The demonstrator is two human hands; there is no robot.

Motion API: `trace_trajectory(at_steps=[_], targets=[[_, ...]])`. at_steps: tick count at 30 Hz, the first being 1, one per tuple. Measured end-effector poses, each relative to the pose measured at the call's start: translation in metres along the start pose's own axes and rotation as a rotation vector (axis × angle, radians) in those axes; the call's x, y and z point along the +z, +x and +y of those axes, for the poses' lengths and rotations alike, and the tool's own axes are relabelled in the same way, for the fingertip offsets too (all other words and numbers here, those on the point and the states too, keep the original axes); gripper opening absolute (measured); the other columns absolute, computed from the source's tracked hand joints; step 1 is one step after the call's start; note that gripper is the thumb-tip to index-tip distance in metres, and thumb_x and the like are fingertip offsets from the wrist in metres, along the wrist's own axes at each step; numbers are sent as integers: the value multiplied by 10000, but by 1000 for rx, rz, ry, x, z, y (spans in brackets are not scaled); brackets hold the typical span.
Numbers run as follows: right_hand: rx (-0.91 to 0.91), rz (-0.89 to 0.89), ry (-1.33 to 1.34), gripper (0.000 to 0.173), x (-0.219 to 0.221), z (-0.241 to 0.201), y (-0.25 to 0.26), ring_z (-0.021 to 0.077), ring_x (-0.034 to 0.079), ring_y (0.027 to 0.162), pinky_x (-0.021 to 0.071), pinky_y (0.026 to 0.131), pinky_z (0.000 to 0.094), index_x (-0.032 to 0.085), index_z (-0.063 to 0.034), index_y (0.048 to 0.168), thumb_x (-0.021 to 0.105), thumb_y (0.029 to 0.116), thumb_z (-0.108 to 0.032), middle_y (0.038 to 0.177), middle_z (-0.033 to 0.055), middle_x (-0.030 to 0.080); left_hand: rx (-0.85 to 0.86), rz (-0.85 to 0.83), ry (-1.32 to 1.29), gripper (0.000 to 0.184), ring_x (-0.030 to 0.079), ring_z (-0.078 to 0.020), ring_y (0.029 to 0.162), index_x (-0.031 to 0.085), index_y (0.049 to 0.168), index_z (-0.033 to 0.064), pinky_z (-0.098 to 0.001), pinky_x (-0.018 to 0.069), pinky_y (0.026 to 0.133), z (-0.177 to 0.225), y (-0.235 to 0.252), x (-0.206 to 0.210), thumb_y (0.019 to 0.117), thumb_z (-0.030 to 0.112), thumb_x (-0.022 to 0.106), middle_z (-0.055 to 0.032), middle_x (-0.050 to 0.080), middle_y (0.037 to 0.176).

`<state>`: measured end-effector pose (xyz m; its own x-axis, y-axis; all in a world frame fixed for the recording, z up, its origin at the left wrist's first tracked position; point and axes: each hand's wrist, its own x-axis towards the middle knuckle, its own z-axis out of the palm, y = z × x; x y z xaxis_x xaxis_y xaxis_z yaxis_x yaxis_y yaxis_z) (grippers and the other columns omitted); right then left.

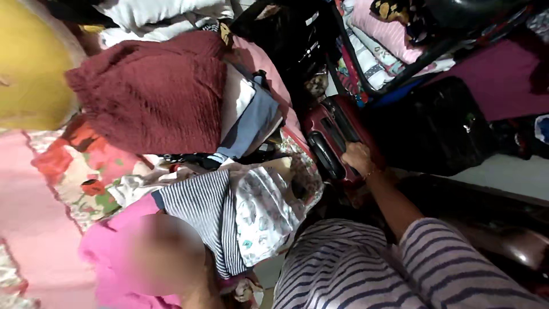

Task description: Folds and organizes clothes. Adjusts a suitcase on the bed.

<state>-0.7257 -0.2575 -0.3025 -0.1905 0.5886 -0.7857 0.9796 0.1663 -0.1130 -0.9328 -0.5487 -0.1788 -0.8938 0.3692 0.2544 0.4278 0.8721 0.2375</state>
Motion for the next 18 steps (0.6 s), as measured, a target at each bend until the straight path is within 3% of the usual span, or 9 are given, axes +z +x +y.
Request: trace_trajectory(at_steps=[2, 6, 11, 18], targets=[[-18, -22, 3, 473, 4, 10, -5, 437, 588, 1242, 453, 998, 624, 582, 9, 1365, 645, 970, -244, 1304, 274, 623, 22, 7, 3, 352, 620, -508, 1087, 611, 1286, -84, -546, 486, 924, -5, -1, 1, 1068, 125, 430, -368, 617, 1172], [-55, -24, 54, 439, 11, 26, -7, 429, 600, 1217, 462, 980, 630, 611, -5, 1333, 654, 955, -223, 1283, 256, 638, 72, 35, -38, 358, 622, -387, 1179, 598, 1304, -86, -414, 472, 1039, -25, -3, 9, 1073, 139, 442, -317, 628, 1236], [-109, -66, 24, 402, 13, 43, -12, 418, 597, 1221, 457, 980, 606, 615, 14, 1307, 595, 988, -229, 1279, 256, 636, 111, 70, -30, 327, 642, -307, 1173, 605, 1273, -108, -352, 482, 1027, -25, 0, 12, 1064, 80, 437, -276, 651, 1227], [-107, -122, -28, 451, 17, 71, -27, 399, 550, 1307, 425, 1045, 581, 569, 2, 1390, 567, 991, -208, 1372, 248, 593, 149, 54, -18, 331, 642, -239, 1175, 584, 1294, -109, -305, 477, 1027, -30, 2, 13, 1054, 55, 427, -239, 655, 1236]])
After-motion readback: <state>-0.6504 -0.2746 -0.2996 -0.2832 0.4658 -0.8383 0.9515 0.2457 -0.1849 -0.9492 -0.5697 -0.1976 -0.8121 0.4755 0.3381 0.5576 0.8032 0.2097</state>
